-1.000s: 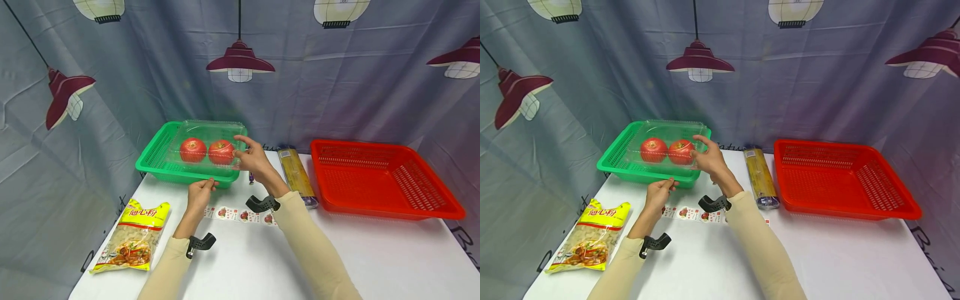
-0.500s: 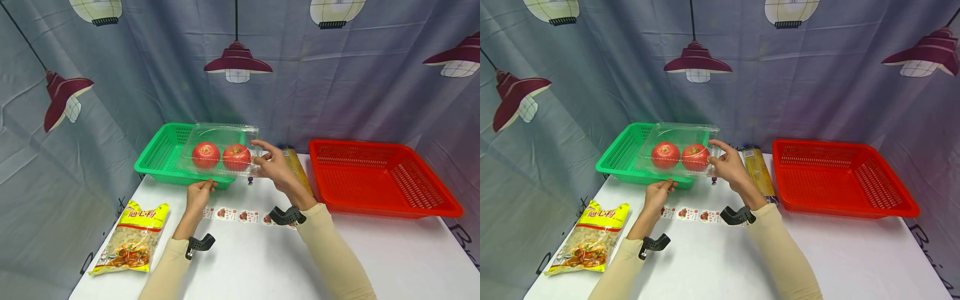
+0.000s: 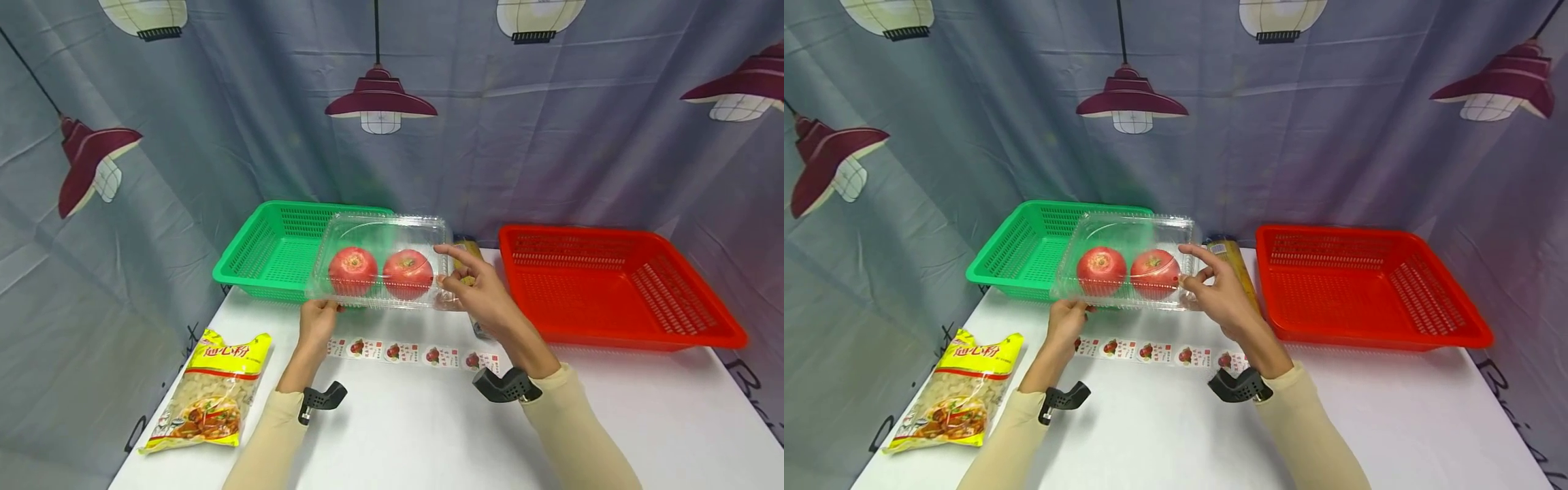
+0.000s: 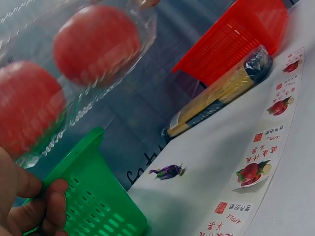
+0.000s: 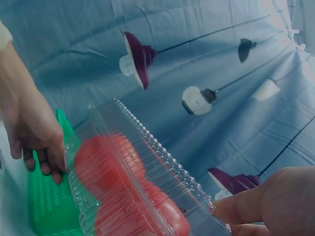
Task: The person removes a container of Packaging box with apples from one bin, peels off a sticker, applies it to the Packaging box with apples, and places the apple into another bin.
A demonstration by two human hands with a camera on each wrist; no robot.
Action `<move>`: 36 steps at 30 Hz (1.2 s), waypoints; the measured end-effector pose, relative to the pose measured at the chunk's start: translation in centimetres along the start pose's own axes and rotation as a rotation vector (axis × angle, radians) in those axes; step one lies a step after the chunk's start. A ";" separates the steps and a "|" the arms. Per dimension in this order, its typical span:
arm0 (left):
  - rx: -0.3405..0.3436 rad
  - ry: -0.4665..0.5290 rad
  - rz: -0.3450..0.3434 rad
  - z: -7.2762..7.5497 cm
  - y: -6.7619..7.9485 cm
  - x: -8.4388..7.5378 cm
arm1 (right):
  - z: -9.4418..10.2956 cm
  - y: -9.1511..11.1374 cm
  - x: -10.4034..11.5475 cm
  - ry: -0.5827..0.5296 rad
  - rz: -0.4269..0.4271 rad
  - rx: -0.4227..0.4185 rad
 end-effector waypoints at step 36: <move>0.067 -0.045 0.050 0.5 0.1 -0.2 | 3.1 14.7 -1.8 -0.046 -0.074 -0.003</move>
Point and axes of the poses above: each hand's wrist, its own y-axis away from the middle knuckle, its own z-axis out of the back of the hand, x = y × z, the point moved 3 cm from there along -y, towards the middle knuckle, and after that the axes turned 9 degrees about z, right-handed, at the moved point
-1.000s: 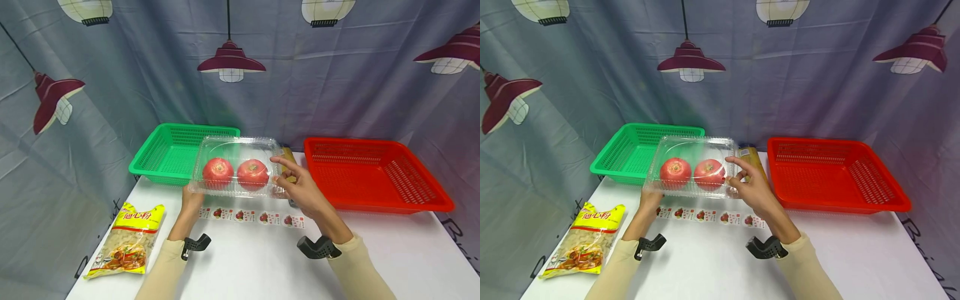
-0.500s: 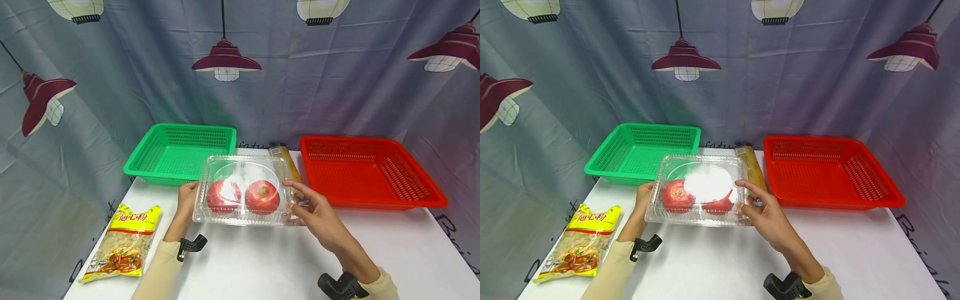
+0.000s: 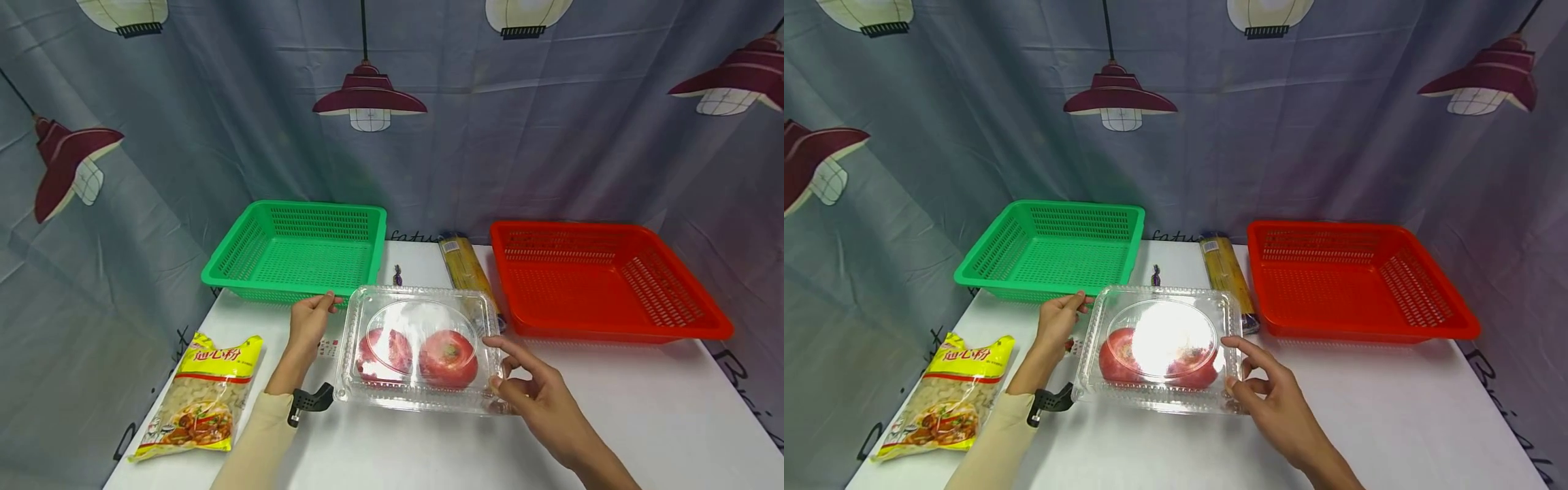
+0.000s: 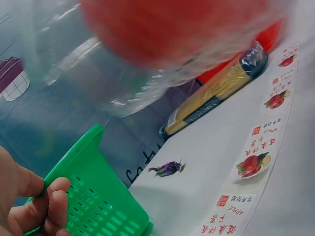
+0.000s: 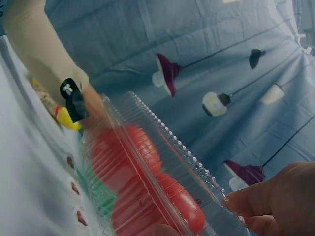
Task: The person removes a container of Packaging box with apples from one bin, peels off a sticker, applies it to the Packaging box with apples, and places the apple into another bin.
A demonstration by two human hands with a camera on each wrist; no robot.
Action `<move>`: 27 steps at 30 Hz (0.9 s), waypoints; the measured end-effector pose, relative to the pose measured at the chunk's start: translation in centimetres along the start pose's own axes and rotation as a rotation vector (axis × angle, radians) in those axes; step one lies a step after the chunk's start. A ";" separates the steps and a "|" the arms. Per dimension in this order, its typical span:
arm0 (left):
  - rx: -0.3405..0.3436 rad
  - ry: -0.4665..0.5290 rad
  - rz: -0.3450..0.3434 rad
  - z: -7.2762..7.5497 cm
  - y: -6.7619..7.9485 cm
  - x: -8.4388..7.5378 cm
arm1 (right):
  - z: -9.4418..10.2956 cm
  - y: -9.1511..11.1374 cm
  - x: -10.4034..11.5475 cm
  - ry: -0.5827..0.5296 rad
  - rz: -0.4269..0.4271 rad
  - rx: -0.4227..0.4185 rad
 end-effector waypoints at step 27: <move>0.015 0.021 0.033 0.0 -0.1 -0.1 | -0.1 4.4 -4.7 0.033 -0.106 0.016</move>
Point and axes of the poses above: each hand's wrist, its own y-axis away from the middle knuckle, its own z-axis out of the back of the hand, x = y × z, the point moved 3 cm from there along -y, towards the middle knuckle, and after that the axes turned 9 degrees about z, right-handed, at the moved point
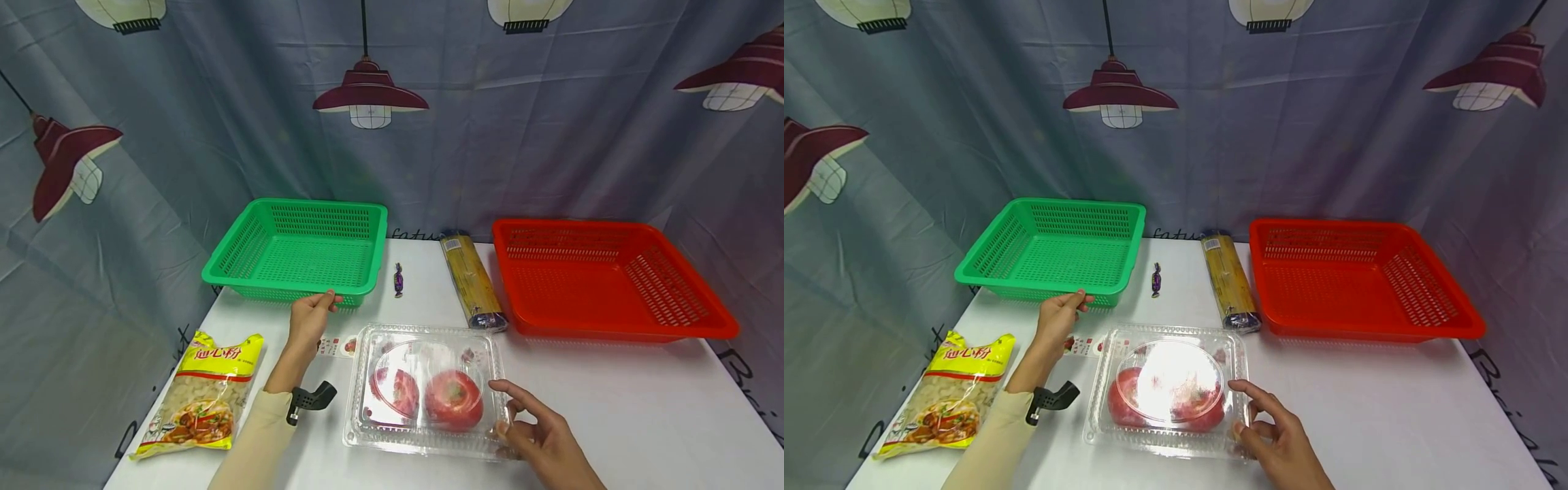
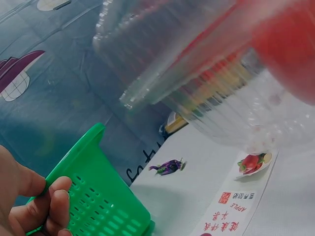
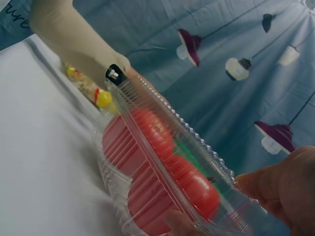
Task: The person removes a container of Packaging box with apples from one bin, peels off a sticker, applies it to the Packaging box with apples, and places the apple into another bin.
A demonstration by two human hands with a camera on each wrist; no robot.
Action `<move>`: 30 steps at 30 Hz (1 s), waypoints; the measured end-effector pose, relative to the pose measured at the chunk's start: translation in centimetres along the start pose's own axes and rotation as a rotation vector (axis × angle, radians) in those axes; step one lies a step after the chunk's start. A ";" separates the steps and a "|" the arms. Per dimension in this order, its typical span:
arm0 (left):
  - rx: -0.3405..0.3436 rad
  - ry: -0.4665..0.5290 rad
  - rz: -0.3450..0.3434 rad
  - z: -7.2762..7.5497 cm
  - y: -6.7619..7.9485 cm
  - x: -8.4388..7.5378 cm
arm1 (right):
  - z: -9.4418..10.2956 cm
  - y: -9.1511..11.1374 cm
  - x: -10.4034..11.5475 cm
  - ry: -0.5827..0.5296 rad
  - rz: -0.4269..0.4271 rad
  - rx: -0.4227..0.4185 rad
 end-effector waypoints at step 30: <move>-0.045 -0.070 -0.024 0.0 0.0 0.0 | -0.4 -0.6 -2.0 0.000 -0.277 -0.050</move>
Point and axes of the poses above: each hand's wrist, its own y-axis away from the middle knuckle, its own z-axis out of the back of the hand, x = y × z, the point moved 3 cm from there along -y, towards the middle knuckle, and after that the axes turned 9 degrees about z, right-handed, at the moved point
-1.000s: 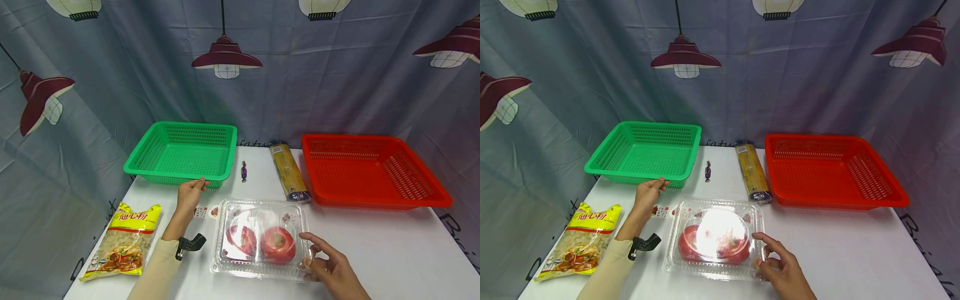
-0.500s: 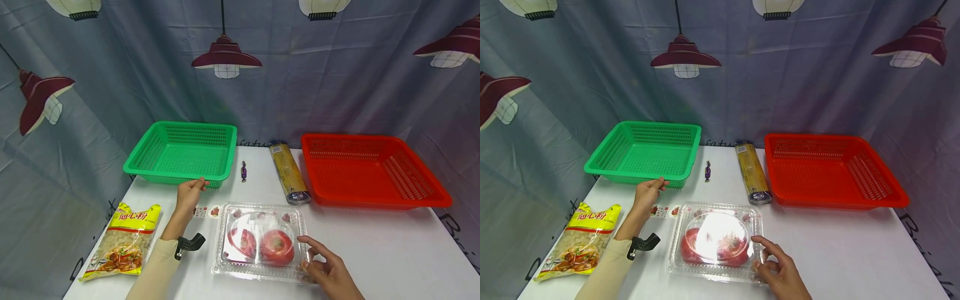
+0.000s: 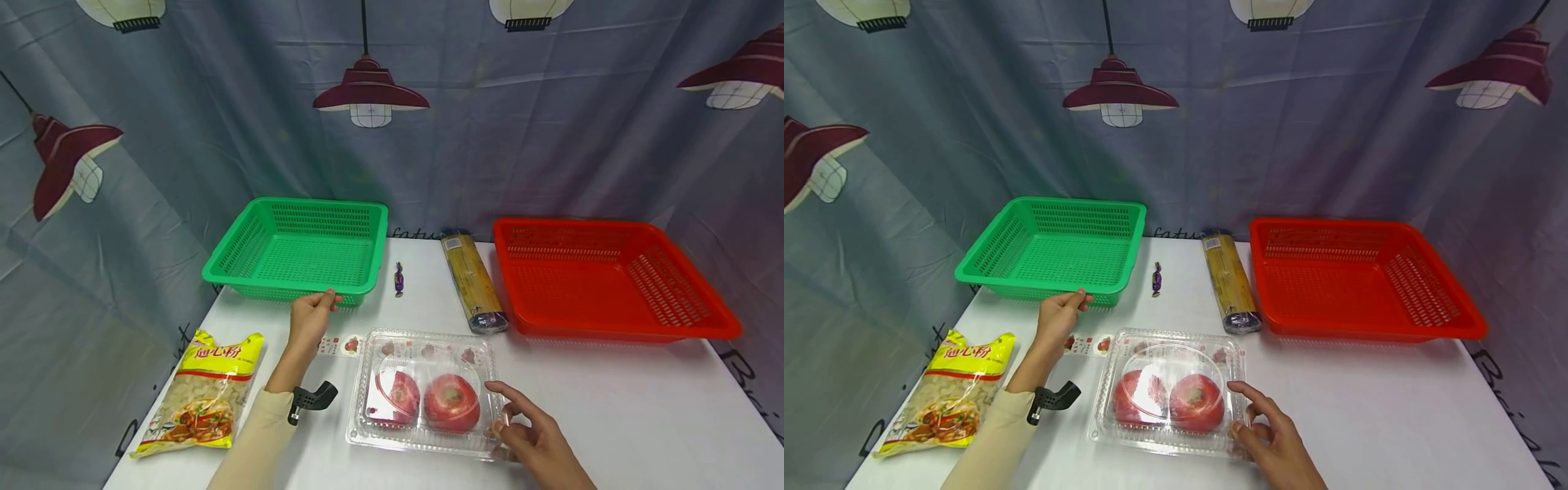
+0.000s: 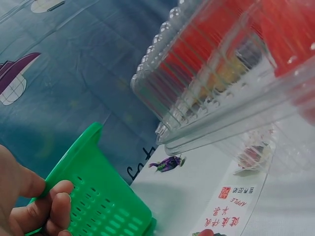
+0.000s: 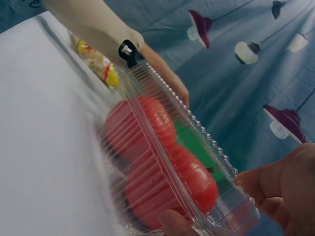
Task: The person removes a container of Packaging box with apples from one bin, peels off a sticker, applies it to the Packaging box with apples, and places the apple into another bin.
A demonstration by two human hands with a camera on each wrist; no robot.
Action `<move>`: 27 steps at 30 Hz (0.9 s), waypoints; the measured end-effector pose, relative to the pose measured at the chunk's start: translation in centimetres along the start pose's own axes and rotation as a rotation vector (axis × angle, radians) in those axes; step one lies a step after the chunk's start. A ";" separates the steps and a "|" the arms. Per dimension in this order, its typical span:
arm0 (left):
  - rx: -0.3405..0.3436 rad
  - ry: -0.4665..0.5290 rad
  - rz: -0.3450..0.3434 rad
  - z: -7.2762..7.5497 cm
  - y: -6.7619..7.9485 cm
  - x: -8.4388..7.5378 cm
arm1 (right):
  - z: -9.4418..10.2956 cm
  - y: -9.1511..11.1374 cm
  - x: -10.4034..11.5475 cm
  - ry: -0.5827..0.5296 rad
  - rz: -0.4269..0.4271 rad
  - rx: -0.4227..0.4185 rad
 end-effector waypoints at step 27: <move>-0.254 -0.945 -0.156 2.5 2.7 2.7 | 0.1 0.0 -0.2 0.028 0.069 0.046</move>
Point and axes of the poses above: each hand's wrist, its own y-axis away from the middle knuckle, its own z-axis out of the back of the hand, x = y × z, the point moved 3 cm from there along -y, towards the middle knuckle, and after that the axes turned 9 degrees about z, right-handed, at the moved point
